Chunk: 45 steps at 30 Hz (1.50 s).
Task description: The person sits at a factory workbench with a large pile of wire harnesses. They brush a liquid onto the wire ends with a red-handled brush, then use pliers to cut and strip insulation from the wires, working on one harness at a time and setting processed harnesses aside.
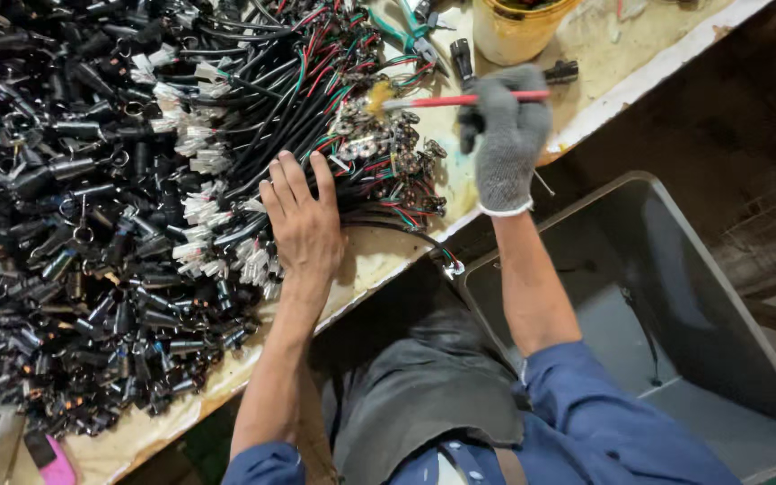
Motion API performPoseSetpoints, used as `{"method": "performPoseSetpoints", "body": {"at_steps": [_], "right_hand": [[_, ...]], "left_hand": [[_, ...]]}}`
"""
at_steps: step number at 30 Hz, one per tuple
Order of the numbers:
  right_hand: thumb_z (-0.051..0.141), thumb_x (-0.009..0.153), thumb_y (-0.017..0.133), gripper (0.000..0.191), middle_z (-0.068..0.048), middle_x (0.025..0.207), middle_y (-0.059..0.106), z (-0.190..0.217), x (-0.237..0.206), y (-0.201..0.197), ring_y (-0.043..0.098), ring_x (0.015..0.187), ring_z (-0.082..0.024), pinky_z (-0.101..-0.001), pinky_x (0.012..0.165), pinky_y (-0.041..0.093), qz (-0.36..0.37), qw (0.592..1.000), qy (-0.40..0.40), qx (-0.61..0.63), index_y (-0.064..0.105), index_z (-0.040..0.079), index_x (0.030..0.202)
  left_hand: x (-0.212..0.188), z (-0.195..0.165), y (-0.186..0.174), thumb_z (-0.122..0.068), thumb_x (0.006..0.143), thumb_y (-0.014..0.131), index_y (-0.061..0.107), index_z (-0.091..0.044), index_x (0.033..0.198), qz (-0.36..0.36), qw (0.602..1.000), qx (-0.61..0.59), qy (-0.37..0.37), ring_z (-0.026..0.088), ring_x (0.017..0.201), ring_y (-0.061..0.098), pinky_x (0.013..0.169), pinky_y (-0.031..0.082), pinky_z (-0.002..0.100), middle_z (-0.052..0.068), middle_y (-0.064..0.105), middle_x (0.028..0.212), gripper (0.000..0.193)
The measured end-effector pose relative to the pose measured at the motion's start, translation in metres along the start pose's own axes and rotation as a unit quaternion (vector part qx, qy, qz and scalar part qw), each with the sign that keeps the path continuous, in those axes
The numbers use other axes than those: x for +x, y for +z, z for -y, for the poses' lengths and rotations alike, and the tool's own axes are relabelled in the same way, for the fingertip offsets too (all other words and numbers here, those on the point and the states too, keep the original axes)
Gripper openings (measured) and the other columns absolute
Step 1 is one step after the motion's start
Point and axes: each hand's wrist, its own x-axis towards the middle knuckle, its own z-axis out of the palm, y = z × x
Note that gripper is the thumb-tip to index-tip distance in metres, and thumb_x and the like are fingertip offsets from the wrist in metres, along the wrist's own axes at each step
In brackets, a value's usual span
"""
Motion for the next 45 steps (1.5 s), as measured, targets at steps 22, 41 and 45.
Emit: {"method": "performPoseSetpoints", "body": {"at_steps": [22, 41, 45], "right_hand": [[0.013, 0.102, 0.065, 0.006, -0.003, 0.08, 0.065, -0.039, 0.03, -0.018, 0.056, 0.062, -0.009, -0.0253, 0.052, 0.044, -0.055, 0.998, -0.034, 0.014, 0.061, 0.009, 0.104], [0.018, 0.102, 0.064, 0.014, -0.011, 0.078, 0.063, -0.057, 0.078, 0.052, 0.061, 0.066, -0.027, -0.0391, 0.064, 0.052, -0.046, 0.899, -0.288, -0.328, 0.063, 0.006, 0.097], [0.02, 0.103, 0.065, 0.016, -0.013, 0.082, 0.066, -0.057, 0.097, 0.049, 0.065, 0.072, -0.029, -0.0421, 0.067, 0.05, 0.039, 0.909, -0.245, -0.334, 0.065, 0.005, 0.095]], "left_hand": [[0.01, -0.009, -0.009, -0.027, 0.069, 0.084, 0.037, 0.003, 0.153, 0.025, 0.999, -0.024, -0.01, 0.05, 0.139, 0.043, 0.117, 0.031, 0.059, 0.036, 0.041, 0.152, 0.101], [0.016, -0.013, -0.001, -0.014, 0.089, 0.068, 0.036, 0.001, 0.156, -0.015, 1.0, 0.0, -0.012, 0.049, 0.143, 0.041, 0.121, 0.03, 0.058, 0.035, 0.042, 0.153, 0.076], [0.017, -0.014, -0.005, -0.014, 0.083, 0.07, 0.036, 0.002, 0.155, -0.001, 0.999, -0.037, -0.016, 0.05, 0.143, 0.041, 0.12, 0.03, 0.058, 0.036, 0.042, 0.153, 0.081]]}}
